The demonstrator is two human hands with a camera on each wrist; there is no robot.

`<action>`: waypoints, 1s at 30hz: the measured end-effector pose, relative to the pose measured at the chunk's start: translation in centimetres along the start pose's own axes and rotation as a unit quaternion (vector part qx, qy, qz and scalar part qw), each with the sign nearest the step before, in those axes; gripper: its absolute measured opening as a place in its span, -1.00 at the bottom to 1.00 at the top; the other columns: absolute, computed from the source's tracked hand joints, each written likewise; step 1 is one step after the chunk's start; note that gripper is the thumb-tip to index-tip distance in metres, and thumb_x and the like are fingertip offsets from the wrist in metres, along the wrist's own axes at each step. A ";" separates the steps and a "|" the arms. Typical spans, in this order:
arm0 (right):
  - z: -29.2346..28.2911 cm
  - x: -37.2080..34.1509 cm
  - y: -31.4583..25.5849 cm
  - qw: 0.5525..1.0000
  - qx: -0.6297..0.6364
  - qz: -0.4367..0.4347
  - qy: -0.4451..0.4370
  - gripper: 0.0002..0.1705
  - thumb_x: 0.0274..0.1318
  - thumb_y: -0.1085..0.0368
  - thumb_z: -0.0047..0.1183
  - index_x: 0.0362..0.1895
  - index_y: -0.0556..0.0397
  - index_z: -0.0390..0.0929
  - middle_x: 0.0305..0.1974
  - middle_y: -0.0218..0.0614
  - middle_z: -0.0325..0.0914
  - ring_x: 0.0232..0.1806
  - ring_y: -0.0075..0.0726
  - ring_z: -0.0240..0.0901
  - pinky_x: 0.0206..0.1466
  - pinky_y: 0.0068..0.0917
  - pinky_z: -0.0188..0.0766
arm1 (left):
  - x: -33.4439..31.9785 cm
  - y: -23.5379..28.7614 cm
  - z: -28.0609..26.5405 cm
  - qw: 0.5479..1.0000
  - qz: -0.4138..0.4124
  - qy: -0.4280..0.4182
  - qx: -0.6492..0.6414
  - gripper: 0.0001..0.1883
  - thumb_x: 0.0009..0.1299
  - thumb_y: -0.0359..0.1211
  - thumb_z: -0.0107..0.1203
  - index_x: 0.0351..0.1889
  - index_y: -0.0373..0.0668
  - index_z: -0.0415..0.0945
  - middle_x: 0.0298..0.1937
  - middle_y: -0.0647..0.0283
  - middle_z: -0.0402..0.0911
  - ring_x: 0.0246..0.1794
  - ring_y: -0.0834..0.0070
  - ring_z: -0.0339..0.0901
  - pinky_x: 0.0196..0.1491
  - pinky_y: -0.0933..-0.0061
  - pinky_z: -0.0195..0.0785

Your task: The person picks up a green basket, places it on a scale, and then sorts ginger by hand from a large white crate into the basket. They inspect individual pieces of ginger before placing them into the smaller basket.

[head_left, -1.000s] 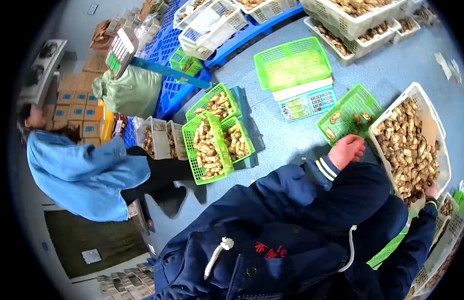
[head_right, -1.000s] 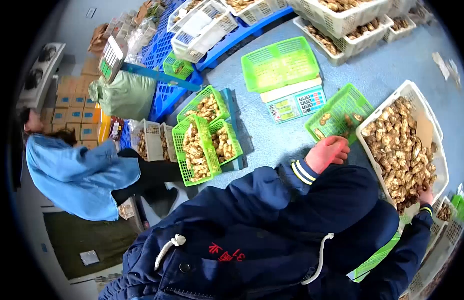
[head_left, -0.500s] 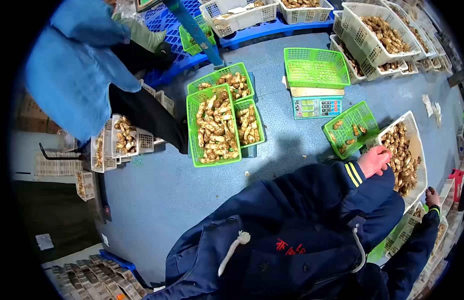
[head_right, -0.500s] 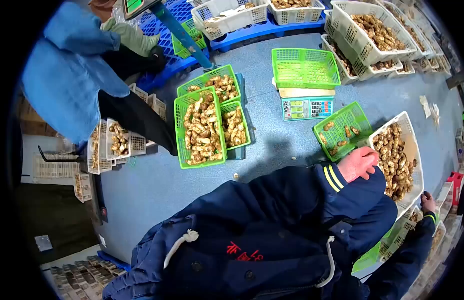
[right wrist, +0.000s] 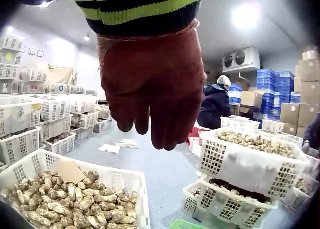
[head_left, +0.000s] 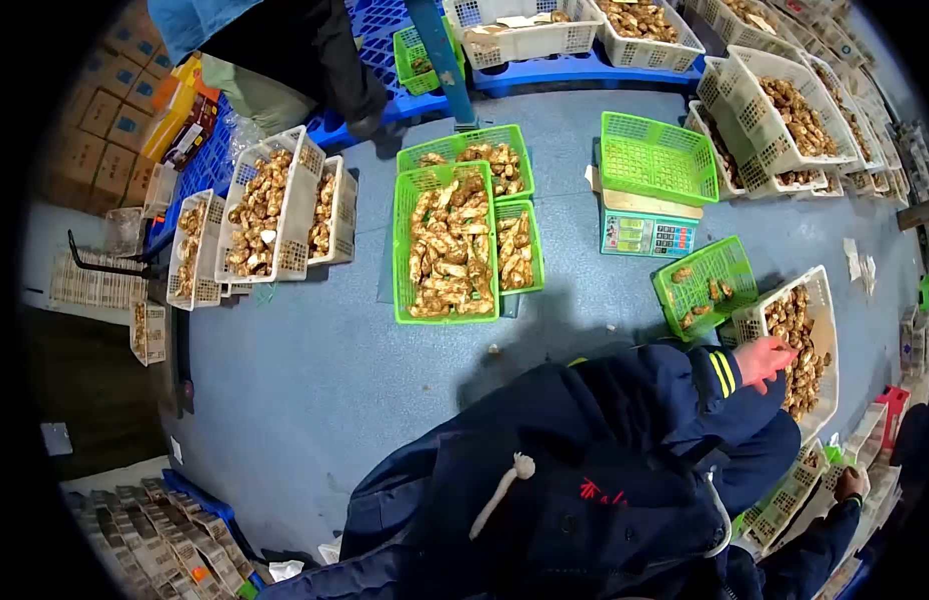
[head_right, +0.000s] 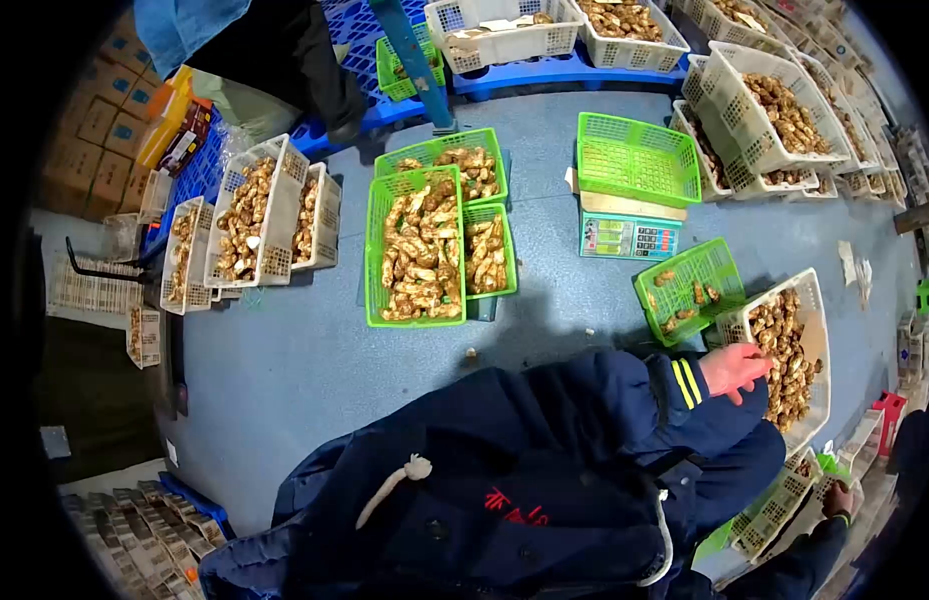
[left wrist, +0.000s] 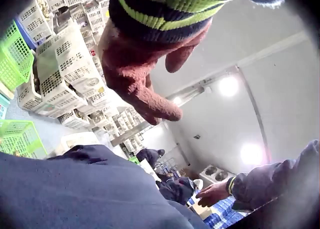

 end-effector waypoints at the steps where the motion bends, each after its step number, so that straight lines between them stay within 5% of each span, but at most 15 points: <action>1: -0.7 -0.6 -0.6 0.997 -0.039 -0.020 0.065 -0.87 0.06 0.15 -0.18 -0.48 -0.21 0.37 -0.71 -0.44 0.25 -0.63 -0.33 0.22 -0.68 -0.29 0.09 | -0.2 0.1 0.1 1.000 -0.004 0.017 0.010 -0.68 0.28 -0.16 -0.04 -0.23 -0.25 0.40 -0.40 0.31 0.36 -0.47 0.50 0.35 -0.58 0.35 0.37; 4: -2.6 -2.0 -0.7 0.954 -0.151 -0.069 0.250 -0.91 0.13 0.24 -0.19 -0.35 -0.11 0.38 -0.78 -0.52 0.13 -0.79 -0.44 0.08 -0.78 -0.38 -0.02 | -0.2 0.3 -0.5 0.999 -0.001 0.029 0.029 -0.70 0.28 -0.19 -0.06 -0.23 -0.24 0.40 -0.41 0.33 0.36 -0.51 0.54 0.35 -0.58 0.44 0.35; 6: -5.5 0.5 2.2 0.990 0.075 -0.032 0.113 -0.85 0.13 0.24 -0.19 -0.27 -0.08 0.42 -0.79 -0.51 0.14 -0.76 -0.42 0.15 -0.74 -0.39 0.06 | -0.6 0.9 -0.9 0.999 0.003 0.036 0.028 -0.73 0.28 -0.22 -0.07 -0.22 -0.24 0.39 -0.42 0.32 0.37 -0.51 0.54 0.36 -0.58 0.47 0.34; 9: -1.4 -2.4 -0.3 0.951 -0.151 -0.072 0.259 -0.82 0.07 0.22 -0.14 -0.26 -0.06 0.45 -0.71 -0.41 0.27 -0.69 -0.38 0.25 -0.65 -0.37 0.19 | 0.0 1.1 -1.5 0.998 -0.001 0.060 -0.008 -0.79 0.29 -0.31 -0.07 -0.23 -0.26 0.37 -0.44 0.27 0.41 -0.50 0.52 0.40 -0.57 0.48 0.34; 12: 9.6 -4.4 -2.5 0.875 -0.348 -0.019 0.336 -0.77 0.00 0.20 -0.09 -0.26 -0.03 0.49 -0.64 -0.31 0.40 -0.62 -0.34 0.35 -0.56 -0.35 0.31 | 1.5 1.3 -0.7 0.963 0.044 -0.225 -0.144 -0.69 0.36 -0.29 -0.30 -0.11 -0.34 0.28 -0.19 0.02 0.42 -0.26 0.28 0.46 -0.27 0.32 0.42; 13: 4.5 -2.1 2.0 0.918 -0.274 -0.059 0.281 -0.75 0.02 0.15 -0.10 -0.34 0.02 0.51 -0.66 -0.33 0.41 -0.64 -0.31 0.37 -0.55 -0.35 0.32 | 1.3 2.3 -1.7 0.996 0.024 -0.030 0.075 -0.68 0.35 -0.28 -0.36 -0.14 -0.35 0.26 -0.18 0.02 0.41 -0.27 0.25 0.45 -0.22 0.27 0.41; 14: 5.5 -3.0 1.0 0.792 -0.490 -0.072 0.358 -0.72 0.02 0.12 -0.10 -0.41 0.08 0.49 -0.74 -0.35 0.36 -0.73 -0.39 0.32 -0.66 -0.40 0.24 | 4.4 0.5 -2.0 0.972 0.113 -0.197 0.055 -0.67 0.37 -0.23 -0.29 -0.14 -0.32 0.29 -0.19 0.08 0.44 -0.25 0.33 0.46 -0.18 0.29 0.40; 15: 10.7 -5.6 0.3 0.871 -0.314 -0.005 0.377 -0.69 0.03 0.10 -0.09 -0.40 0.10 0.49 -0.70 -0.36 0.37 -0.70 -0.42 0.31 -0.63 -0.40 0.26 | 5.9 0.5 -2.8 0.985 0.071 -0.120 0.103 -0.67 0.35 -0.22 -0.21 -0.12 -0.30 0.30 -0.19 0.12 0.44 -0.24 0.35 0.46 -0.21 0.32 0.41; 16: 11.4 -5.8 0.3 0.847 -0.363 0.030 0.387 -0.71 0.02 0.12 -0.06 -0.29 0.06 0.51 -0.63 -0.38 0.40 -0.68 -0.48 0.30 -0.62 -0.44 0.27 | 6.9 0.3 -3.5 0.988 0.019 -0.043 0.144 -0.66 0.33 -0.20 -0.13 -0.09 -0.27 0.31 -0.19 0.16 0.44 -0.24 0.38 0.46 -0.23 0.35 0.41; 17: 12.8 -3.5 1.1 0.921 -0.264 -0.025 0.287 -0.71 0.05 0.14 -0.06 -0.23 0.07 0.46 -0.61 -0.43 0.40 -0.67 -0.51 0.28 -0.63 -0.52 0.23 | 7.3 0.3 -4.1 0.984 -0.036 0.027 0.174 -0.64 0.32 -0.19 -0.06 -0.06 -0.25 0.32 -0.19 0.20 0.45 -0.23 0.41 0.46 -0.26 0.38 0.42; 18: 13.8 -3.8 0.9 0.940 -0.165 -0.015 0.299 -0.72 0.06 0.17 -0.07 -0.19 0.04 0.45 -0.51 -0.47 0.45 -0.59 -0.56 0.34 -0.59 -0.55 0.26 | 9.1 -0.4 -4.5 0.985 -0.058 0.085 0.140 -0.62 0.31 -0.17 -0.02 -0.06 -0.24 0.33 -0.21 0.22 0.44 -0.24 0.44 0.46 -0.24 0.40 0.41; 24: 9.3 5.1 -0.6 0.928 -0.036 -0.116 0.352 -0.65 -0.02 0.15 -0.04 -0.13 0.01 0.50 -0.48 -0.39 0.48 -0.56 -0.51 0.41 -0.48 -0.56 0.35 | 19.1 -5.1 -2.6 0.986 -0.116 0.040 0.117 -0.59 0.34 -0.15 -0.04 -0.01 -0.26 0.31 -0.09 0.18 0.46 -0.11 0.34 0.45 -0.09 0.34 0.35; 26: 9.7 9.4 -0.7 0.914 -0.195 -0.054 0.352 -0.57 -0.06 0.14 -0.02 -0.05 0.01 0.45 -0.44 -0.27 0.52 -0.46 -0.37 0.49 -0.38 -0.50 0.41 | 21.5 -8.1 -1.2 0.979 -0.155 0.033 0.129 -0.57 0.34 -0.14 -0.04 0.02 -0.27 0.29 -0.08 0.17 0.45 -0.10 0.34 0.45 -0.08 0.35 0.36; 28: 11.6 13.6 -0.8 0.806 -0.426 -0.090 0.401 -0.54 -0.08 0.16 -0.04 -0.04 0.04 0.41 -0.35 -0.17 0.54 -0.32 -0.24 0.51 -0.28 -0.45 0.43 | 22.5 -11.9 -0.5 0.967 -0.224 0.021 0.124 -0.53 0.34 -0.14 -0.05 0.07 -0.29 0.26 -0.02 0.09 0.43 -0.09 0.32 0.44 -0.08 0.39 0.36; 30: 14.4 17.1 0.4 0.759 -0.558 -0.026 0.335 -0.61 -0.02 0.18 -0.11 -0.08 0.05 0.39 -0.24 -0.16 0.52 -0.19 -0.20 0.48 -0.18 -0.42 0.41 | 23.1 -14.1 -0.5 0.957 -0.261 0.019 0.126 -0.50 0.33 -0.13 -0.05 0.08 -0.31 0.25 -0.01 0.08 0.42 -0.09 0.32 0.45 -0.08 0.39 0.36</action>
Point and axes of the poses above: each hand's wrist, its own x-axis towards the middle knuckle, its own z-axis out of the palm, y = z × x, the point moved 9 cm from there along x, towards the middle knuckle
